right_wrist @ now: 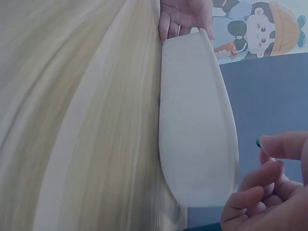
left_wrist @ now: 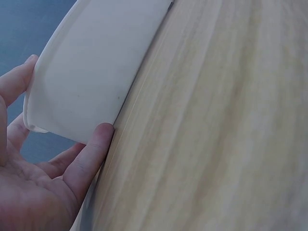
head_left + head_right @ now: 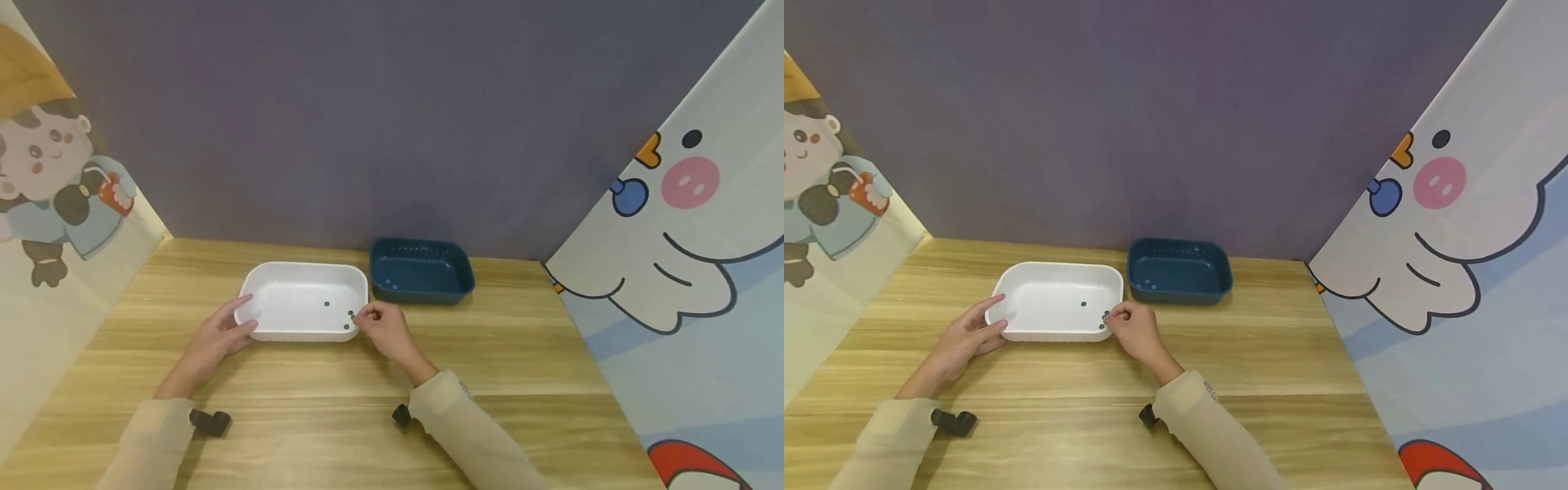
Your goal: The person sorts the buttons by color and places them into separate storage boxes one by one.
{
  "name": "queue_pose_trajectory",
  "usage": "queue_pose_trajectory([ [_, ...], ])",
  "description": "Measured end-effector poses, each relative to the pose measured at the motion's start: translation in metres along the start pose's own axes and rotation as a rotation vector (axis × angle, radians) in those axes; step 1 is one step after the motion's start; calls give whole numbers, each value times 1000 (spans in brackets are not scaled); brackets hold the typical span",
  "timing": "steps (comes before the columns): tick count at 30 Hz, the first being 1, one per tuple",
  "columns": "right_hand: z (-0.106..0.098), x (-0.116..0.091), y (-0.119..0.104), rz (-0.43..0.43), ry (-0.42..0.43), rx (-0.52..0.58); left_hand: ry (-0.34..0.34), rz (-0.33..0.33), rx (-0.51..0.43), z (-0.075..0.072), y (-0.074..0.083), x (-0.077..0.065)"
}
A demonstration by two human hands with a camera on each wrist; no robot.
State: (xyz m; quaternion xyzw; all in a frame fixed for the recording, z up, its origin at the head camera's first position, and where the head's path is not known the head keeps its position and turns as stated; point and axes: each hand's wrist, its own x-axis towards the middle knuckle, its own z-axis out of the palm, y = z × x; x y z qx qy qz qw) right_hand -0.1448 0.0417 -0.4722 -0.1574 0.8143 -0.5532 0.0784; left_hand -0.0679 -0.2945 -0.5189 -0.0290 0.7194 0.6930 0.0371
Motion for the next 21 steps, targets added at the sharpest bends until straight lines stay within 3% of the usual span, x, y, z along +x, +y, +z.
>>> queue_pose_trajectory([
  [21, 12, 12, -2, 69, 76, 15, 5, 16, -12, 1, -3, 1],
])
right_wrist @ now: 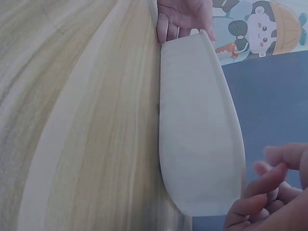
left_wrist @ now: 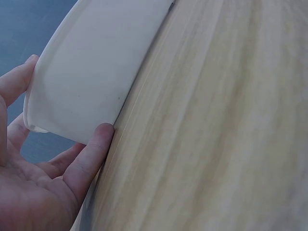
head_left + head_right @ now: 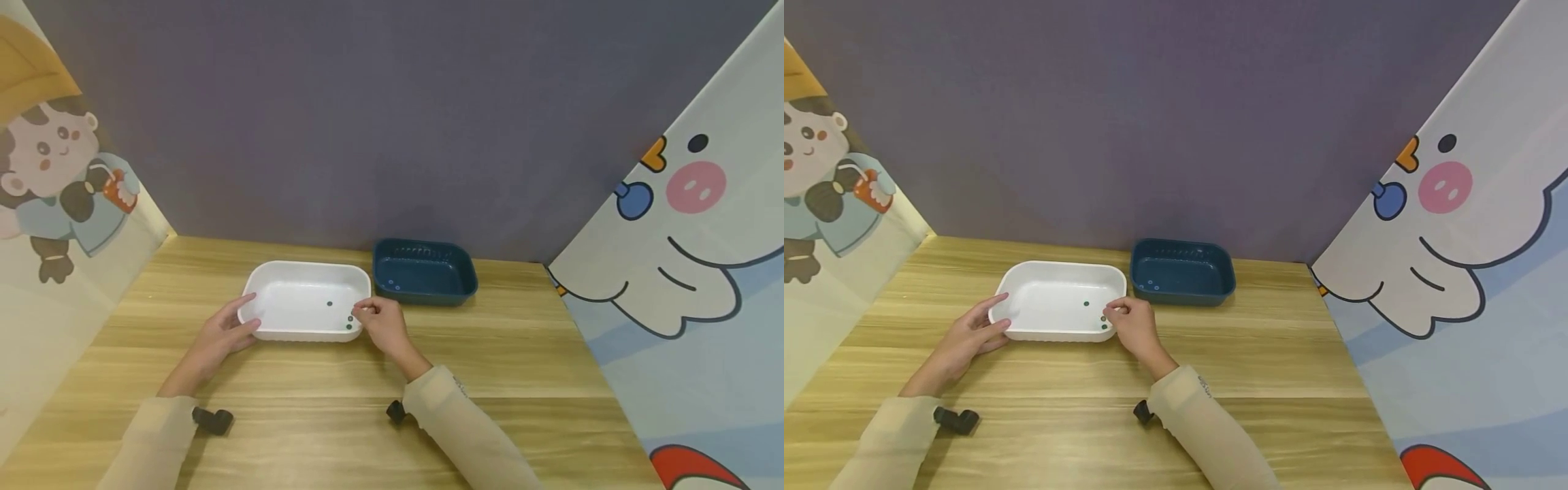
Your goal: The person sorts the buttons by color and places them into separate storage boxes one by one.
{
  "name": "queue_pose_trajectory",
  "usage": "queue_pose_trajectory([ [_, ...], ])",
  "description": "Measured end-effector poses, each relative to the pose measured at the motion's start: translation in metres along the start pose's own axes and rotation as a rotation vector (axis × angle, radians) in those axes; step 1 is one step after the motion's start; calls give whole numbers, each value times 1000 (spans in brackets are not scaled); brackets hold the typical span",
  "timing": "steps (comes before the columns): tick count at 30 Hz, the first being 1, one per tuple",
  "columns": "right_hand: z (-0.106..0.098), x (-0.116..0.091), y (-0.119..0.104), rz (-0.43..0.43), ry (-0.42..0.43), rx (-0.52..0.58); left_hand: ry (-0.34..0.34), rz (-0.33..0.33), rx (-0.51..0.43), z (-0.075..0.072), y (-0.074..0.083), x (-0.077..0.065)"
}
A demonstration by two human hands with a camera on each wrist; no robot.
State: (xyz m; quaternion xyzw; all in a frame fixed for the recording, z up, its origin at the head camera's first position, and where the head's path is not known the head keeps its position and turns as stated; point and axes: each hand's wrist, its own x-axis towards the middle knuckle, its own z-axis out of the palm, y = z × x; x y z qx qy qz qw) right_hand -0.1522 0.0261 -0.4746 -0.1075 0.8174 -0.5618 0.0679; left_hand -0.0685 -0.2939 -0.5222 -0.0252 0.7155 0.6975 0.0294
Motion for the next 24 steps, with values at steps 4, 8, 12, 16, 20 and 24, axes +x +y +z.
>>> queue_pose_trajectory([
  [4, -1, 0, 2, 21, 7, -1, 0, 0, -2, 0, -1, 1],
  [8, -3, -1, 3, 16, 16, 1, -2, -4, 3, 0, -1, 1],
  [12, -5, -2, 3, 5, 24, 2, -4, -9, 8, -1, 0, 0],
  [16, -7, -3, 2, 1, 23, 7, -6, -5, 3, -1, 1, 0],
  [20, -10, -6, 1, 0, 25, 21, -8, 1, 2, -1, 1, 1],
  [24, -13, -9, 1, 5, 2, -20, -6, -3, 5, -1, 1, 1],
])
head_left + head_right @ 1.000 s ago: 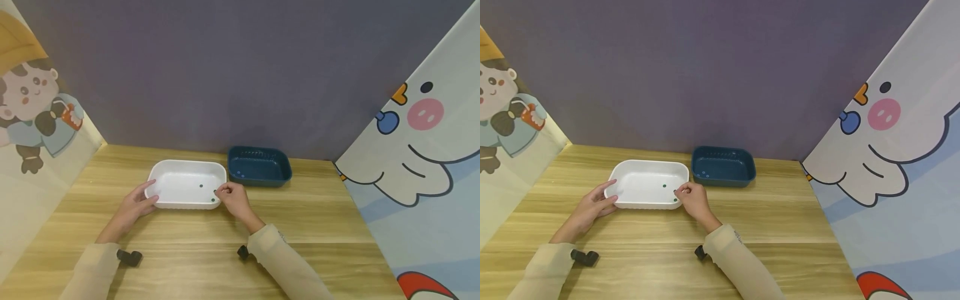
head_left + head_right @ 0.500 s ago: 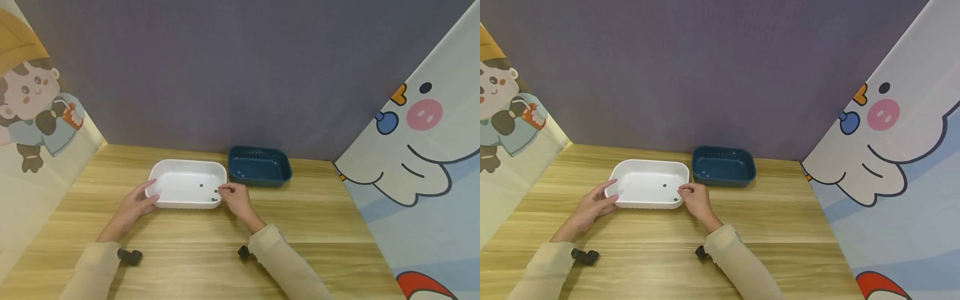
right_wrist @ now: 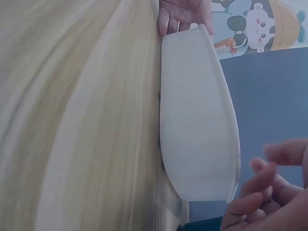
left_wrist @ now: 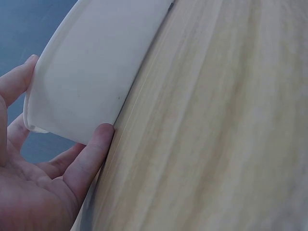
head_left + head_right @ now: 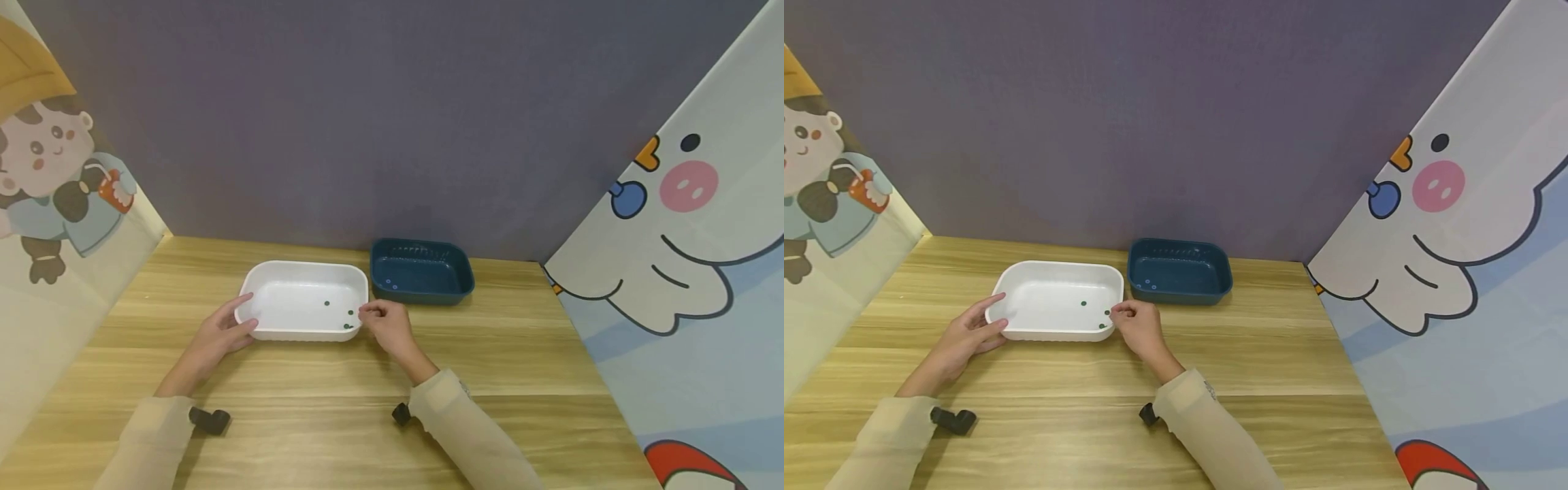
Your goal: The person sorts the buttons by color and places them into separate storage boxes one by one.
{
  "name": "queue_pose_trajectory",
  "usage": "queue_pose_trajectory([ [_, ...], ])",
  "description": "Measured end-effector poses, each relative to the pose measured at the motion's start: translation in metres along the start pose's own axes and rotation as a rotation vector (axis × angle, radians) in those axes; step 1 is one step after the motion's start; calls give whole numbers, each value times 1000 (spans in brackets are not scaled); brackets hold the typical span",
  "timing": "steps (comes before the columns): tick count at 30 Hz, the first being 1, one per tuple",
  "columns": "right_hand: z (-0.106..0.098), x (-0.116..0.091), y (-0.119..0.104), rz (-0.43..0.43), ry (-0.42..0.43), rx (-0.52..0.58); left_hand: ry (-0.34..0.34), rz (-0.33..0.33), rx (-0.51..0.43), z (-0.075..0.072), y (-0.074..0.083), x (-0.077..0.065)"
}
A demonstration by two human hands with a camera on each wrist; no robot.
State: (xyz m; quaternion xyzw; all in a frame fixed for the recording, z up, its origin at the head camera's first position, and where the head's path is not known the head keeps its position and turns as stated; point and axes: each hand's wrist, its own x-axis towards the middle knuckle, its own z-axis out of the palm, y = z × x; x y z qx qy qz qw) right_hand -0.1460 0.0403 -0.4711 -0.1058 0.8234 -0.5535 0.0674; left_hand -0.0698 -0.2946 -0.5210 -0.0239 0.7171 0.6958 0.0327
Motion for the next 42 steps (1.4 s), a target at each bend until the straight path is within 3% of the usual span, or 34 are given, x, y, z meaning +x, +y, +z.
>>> queue_pose_trajectory([
  [5, -4, -10, 3, -95, -64, -192, 7, -9, 0, 3, 6, -3],
  [11, -3, -17, 8, -206, -47, -351, 15, -6, 19, 4, 9, -7],
  [29, -4, -13, 6, -245, -50, -395, 38, 16, 261, 4, 17, -7],
  [38, -4, -6, 9, -244, -37, -415, 16, 7, 240, 4, 21, -1],
  [42, -3, -3, 10, -246, -22, -427, 13, 25, 313, 3, 23, 3],
])
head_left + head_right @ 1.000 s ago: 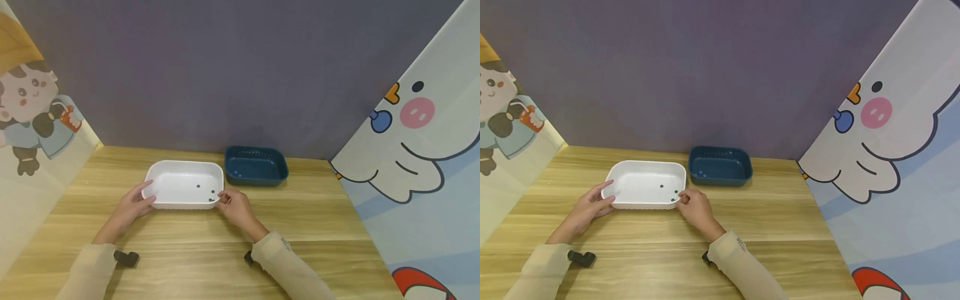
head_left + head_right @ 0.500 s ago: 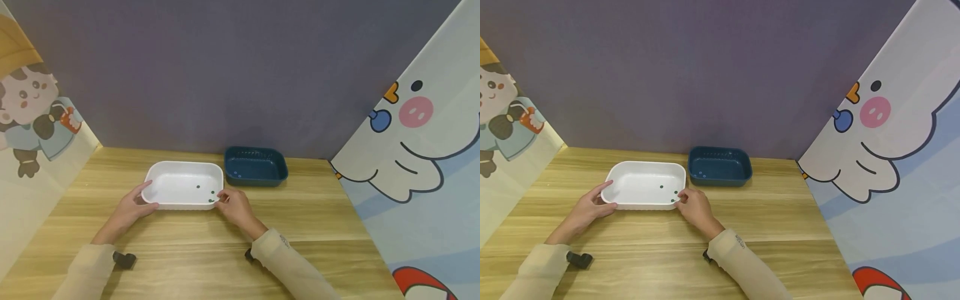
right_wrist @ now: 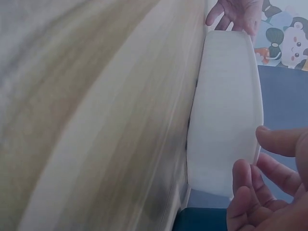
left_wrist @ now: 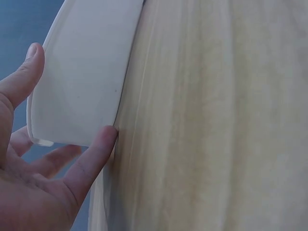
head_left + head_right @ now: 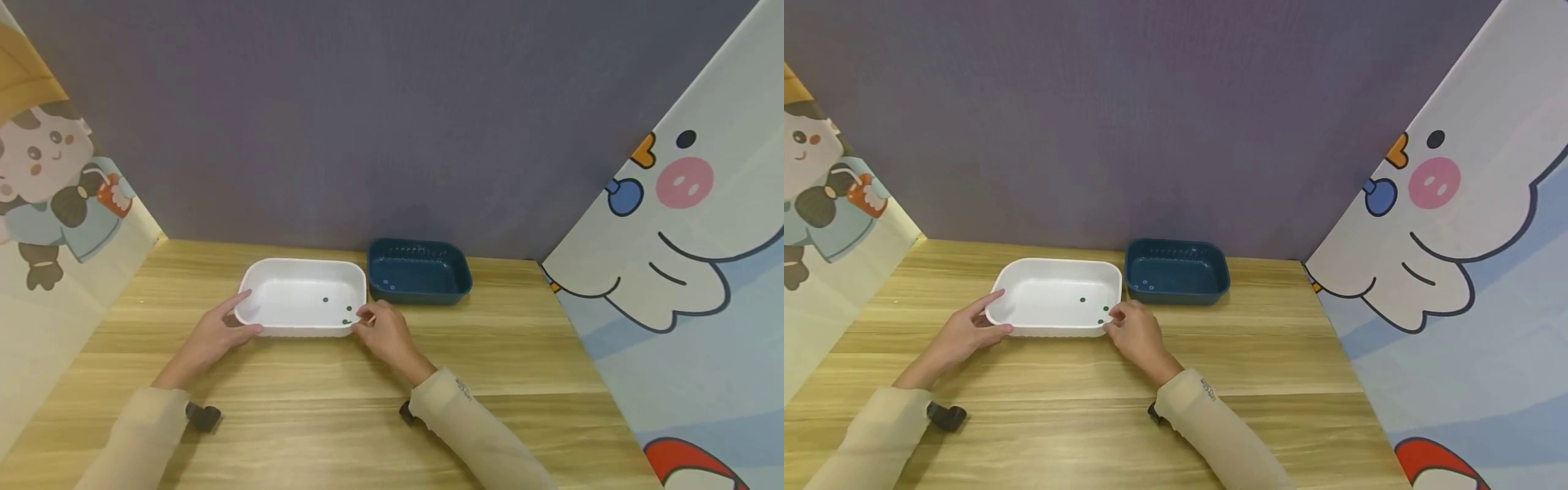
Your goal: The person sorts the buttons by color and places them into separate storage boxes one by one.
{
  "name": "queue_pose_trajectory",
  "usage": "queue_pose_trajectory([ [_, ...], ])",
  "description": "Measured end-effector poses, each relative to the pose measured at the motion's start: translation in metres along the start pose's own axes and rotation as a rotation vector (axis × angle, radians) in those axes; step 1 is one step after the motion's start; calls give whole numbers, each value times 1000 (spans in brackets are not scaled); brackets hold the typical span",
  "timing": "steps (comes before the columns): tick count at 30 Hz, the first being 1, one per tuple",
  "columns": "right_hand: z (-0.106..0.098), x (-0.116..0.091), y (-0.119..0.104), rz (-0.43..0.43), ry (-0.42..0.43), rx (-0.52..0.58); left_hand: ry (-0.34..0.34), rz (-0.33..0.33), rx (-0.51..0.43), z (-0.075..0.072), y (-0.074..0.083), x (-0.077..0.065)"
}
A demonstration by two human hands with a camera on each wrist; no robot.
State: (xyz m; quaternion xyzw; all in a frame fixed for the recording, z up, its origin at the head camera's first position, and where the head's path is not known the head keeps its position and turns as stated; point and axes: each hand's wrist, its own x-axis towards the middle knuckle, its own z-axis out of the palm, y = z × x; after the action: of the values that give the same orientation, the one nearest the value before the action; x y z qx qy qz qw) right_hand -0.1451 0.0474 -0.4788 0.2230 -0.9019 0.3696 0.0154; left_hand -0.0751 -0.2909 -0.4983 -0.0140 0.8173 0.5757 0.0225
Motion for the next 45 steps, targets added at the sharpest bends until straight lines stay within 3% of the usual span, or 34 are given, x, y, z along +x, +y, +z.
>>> queue_pose_trajectory([
  [5, 1, 7, 2, 30, 9, -3, -13, 0, 61, -2, 0, 11],
  [15, 6, 22, 4, 9, 51, -5, -49, -55, 11, -8, 1, 30],
  [21, 7, 29, 7, 22, 75, 23, -36, -47, 77, -9, 3, 37],
  [29, 8, 34, 9, 39, 66, 34, -32, -36, 93, -10, 1, 43],
  [37, 9, 41, 11, 27, 64, 9, -40, -75, 78, -11, 1, 51],
  [45, 11, 47, 13, 31, 63, -36, -51, -84, 124, -16, 4, 59],
])
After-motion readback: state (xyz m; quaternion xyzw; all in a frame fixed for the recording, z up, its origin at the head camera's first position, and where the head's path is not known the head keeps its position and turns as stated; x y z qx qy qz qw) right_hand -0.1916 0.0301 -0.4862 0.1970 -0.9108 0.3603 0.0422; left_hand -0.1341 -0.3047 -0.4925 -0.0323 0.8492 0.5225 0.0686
